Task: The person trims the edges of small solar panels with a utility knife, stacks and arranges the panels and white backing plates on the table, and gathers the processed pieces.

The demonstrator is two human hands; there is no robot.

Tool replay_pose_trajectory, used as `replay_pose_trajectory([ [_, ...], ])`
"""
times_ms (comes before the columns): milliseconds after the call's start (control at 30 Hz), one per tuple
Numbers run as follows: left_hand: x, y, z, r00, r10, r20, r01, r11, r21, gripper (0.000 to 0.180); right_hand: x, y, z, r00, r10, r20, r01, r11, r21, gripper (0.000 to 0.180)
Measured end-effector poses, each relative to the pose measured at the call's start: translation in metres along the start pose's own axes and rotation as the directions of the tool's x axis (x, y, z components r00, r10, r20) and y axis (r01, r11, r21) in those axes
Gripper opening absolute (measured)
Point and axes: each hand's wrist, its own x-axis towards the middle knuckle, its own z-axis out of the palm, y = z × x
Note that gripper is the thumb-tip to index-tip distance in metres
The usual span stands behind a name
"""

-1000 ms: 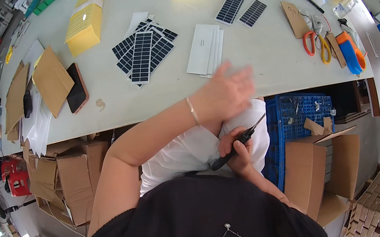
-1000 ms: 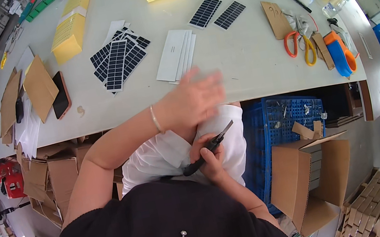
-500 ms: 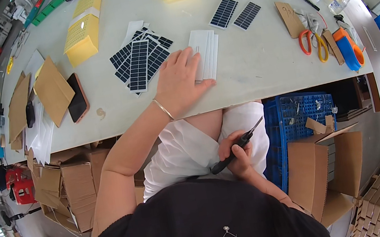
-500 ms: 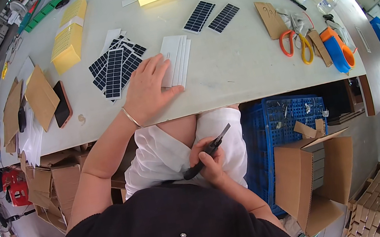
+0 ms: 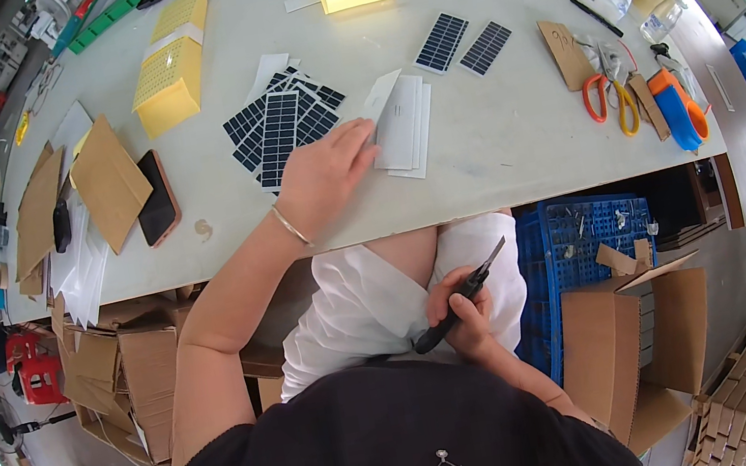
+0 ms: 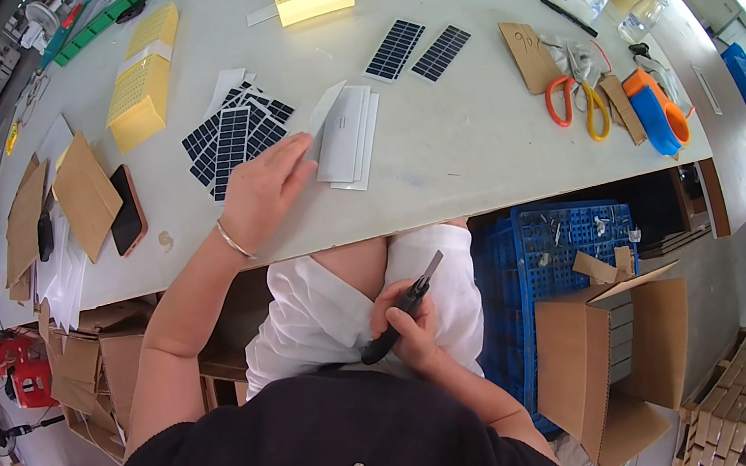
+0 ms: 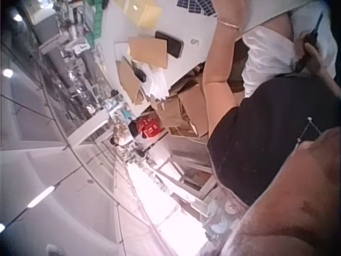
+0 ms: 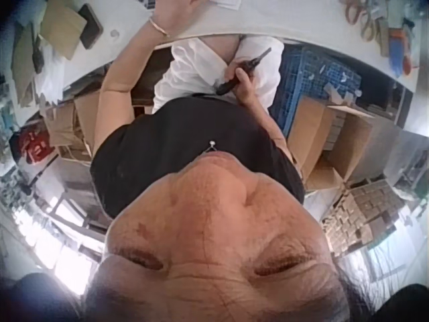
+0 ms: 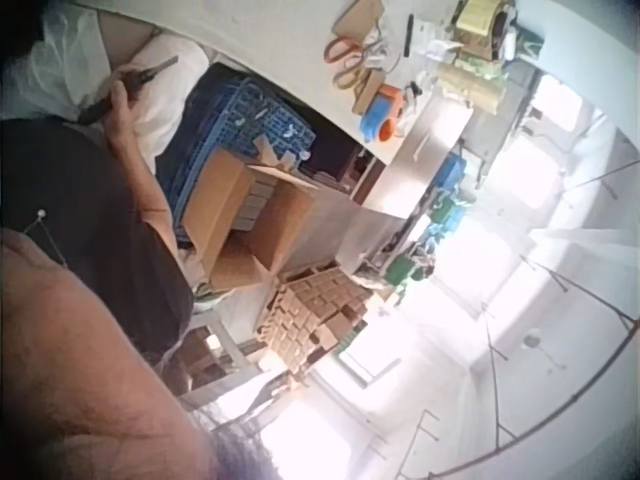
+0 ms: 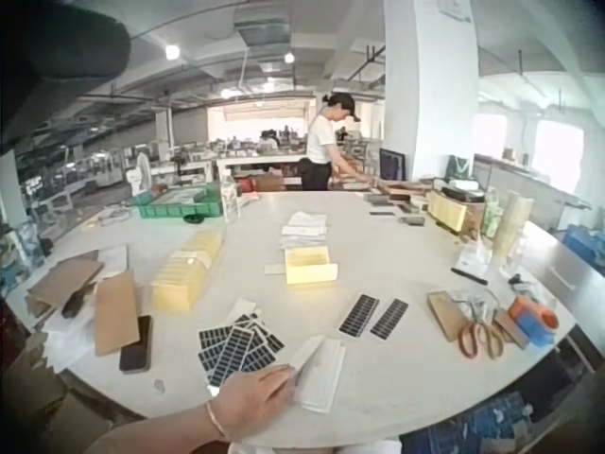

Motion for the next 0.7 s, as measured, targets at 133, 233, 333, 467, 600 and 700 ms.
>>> replay_pose_trajectory([
  [133, 0.004, -0.009, -0.012, 0.949, -0.298, -0.105, 0.259, 0.924, -0.281, 0.020, 0.001, 0.000, 0.005, 0.999, 0.016, -0.030, -0.018, 0.997, -0.075, 0.027],
  [233, 0.006, -0.024, -0.016, 0.796, -0.603, -0.054, 0.423, 0.618, -0.662, 0.015, 0.000, 0.000, 0.007, 0.999, 0.042, -0.010, -0.042, 0.995, -0.086, 0.027],
  [333, 0.012, -0.037, -0.018, 0.716, -0.698, -0.007, 0.383, 0.401, -0.832, 0.010, 0.003, -0.005, 0.010, 0.995, 0.099, -0.029, -0.102, 0.984, -0.146, 0.025],
  [467, 0.016, -0.042, -0.026, 0.683, -0.710, 0.171, 0.162, -0.081, -0.984, 0.005, 0.015, -0.017, 0.026, 0.985, 0.168, -0.040, -0.172, 0.932, -0.318, 0.022],
  [600, 0.028, -0.020, -0.028, 0.700, -0.639, 0.319, 0.151, -0.304, -0.941, 0.020, 0.054, -0.044, 0.052, 0.981, 0.156, 0.112, -0.068, 0.828, -0.557, 0.016],
  [700, 0.032, -0.015, -0.022, 0.691, -0.535, 0.486, 0.303, -0.397, -0.867, 0.026, 0.093, -0.065, 0.077, 0.989, 0.131, 0.066, -0.055, 0.750, -0.659, 0.018],
])
